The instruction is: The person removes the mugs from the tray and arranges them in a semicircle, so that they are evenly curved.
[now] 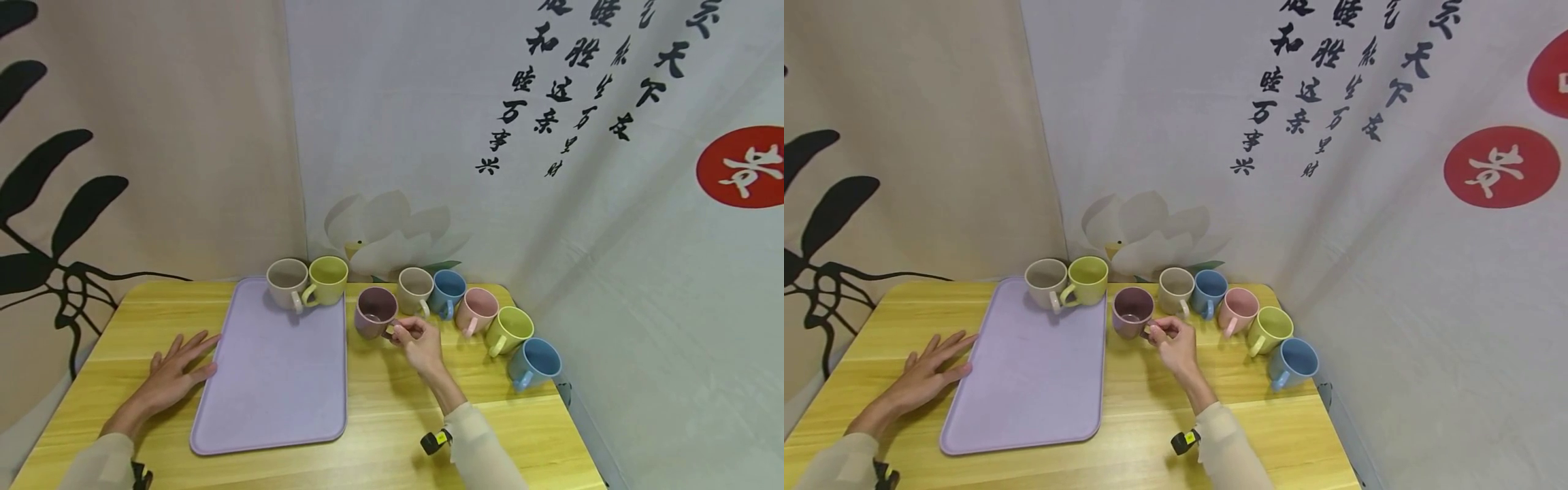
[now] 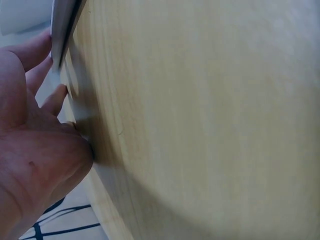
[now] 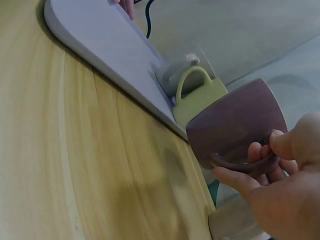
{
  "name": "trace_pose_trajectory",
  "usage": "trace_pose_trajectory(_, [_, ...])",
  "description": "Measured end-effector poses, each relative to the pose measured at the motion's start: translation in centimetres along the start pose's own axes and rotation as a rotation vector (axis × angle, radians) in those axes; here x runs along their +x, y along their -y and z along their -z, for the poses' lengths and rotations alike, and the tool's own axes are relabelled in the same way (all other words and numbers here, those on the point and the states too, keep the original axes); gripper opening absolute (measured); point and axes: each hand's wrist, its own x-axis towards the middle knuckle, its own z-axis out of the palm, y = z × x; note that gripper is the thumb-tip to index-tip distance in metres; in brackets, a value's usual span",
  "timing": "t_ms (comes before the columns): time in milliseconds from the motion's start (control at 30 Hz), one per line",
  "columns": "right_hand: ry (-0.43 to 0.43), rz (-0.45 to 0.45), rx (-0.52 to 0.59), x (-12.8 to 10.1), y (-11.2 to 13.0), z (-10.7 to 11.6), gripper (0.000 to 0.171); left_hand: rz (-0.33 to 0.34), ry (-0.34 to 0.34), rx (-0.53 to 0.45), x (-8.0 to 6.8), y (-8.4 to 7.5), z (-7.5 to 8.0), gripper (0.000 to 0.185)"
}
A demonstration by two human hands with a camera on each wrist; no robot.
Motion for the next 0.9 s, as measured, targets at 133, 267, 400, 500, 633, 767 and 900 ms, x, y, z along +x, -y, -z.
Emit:
trace_pose_trajectory(133, [-0.025, -0.016, 0.002, 0.5, -0.3, 0.3, 0.01, -0.005, -0.002, -0.005, -0.1, 0.0, 0.0, 0.07])
trace_pose_trajectory(267, [-0.053, -0.025, -0.021, 0.9, -0.7, 0.5, 0.011, -0.01, -0.006, -0.007, -0.2, 0.0, -0.1, 0.069])
trace_pose_trajectory(400, [-0.08, -0.029, -0.027, 1.2, -1.1, 0.7, 0.01, -0.008, -0.001, -0.006, -0.1, 0.0, -0.1, 0.07])
trace_pose_trajectory(500, [-0.097, -0.035, -0.022, 1.2, -1.4, 0.8, 0.008, -0.005, 0.002, -0.005, -0.1, 0.0, 0.0, 0.07])
trace_pose_trajectory(633, [-0.116, -0.029, -0.023, 1.4, -1.7, 0.9, 0.009, 0.001, 0.006, -0.008, 0.0, -0.1, 0.0, 0.07])
trace_pose_trajectory(767, [-0.133, -0.021, -0.028, 1.6, -1.8, 1.0, 0.009, 0.005, 0.008, -0.016, 0.0, -0.1, 0.1, 0.07])
trace_pose_trajectory(900, [-0.147, -0.019, -0.033, 1.8, -1.9, 1.0, 0.009, 0.002, 0.005, -0.024, -0.1, 0.0, 0.0, 0.07])
